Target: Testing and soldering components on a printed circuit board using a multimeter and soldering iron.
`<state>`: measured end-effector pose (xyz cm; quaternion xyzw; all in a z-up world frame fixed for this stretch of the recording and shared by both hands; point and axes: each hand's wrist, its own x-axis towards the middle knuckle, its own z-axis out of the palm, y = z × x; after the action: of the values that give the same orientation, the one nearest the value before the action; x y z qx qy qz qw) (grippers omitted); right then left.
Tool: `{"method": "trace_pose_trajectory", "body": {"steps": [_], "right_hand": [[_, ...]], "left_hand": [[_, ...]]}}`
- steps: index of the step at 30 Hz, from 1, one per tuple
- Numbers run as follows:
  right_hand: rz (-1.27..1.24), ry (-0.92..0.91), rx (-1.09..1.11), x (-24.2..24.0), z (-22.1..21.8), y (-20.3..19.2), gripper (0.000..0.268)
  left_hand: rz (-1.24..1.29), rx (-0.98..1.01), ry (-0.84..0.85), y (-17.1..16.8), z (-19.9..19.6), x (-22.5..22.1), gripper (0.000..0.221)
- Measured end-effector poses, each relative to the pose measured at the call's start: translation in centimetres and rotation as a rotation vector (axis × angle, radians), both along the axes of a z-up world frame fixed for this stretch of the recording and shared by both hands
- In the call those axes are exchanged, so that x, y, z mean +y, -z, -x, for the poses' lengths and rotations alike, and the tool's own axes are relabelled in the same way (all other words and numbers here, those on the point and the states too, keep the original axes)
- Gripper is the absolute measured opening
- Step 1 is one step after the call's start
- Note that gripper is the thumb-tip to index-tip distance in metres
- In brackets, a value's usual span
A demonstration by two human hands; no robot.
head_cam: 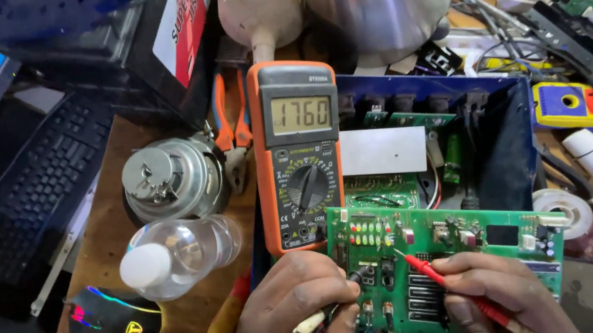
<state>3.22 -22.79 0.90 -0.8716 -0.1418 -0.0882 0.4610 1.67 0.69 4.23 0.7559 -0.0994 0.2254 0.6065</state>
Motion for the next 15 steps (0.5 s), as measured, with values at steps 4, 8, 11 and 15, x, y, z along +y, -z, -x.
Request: {"method": "trace_pose_trajectory", "body": {"steps": [4,8,11,15], "right_hand": [[-0.028,0.015,0.006,-0.9,-0.5,2.3,0.011],[-0.007,0.009,0.064,-1.2,-0.7,3.0,0.011],[0.021,0.026,0.072,-1.9,-0.8,3.9,0.011],[0.015,-0.029,0.07,-2.1,-1.3,4.1,0.015]], "left_hand": [[-0.064,-0.068,-0.055,1.1,-0.1,-0.3,0.022],[-0.108,-0.093,-0.026,1.3,-0.5,-0.4,0.023],[-0.122,-0.109,-0.037,1.3,-0.6,-0.6,0.025],[-0.14,-0.105,-0.05,1.3,-0.7,-0.6,0.022]]}}
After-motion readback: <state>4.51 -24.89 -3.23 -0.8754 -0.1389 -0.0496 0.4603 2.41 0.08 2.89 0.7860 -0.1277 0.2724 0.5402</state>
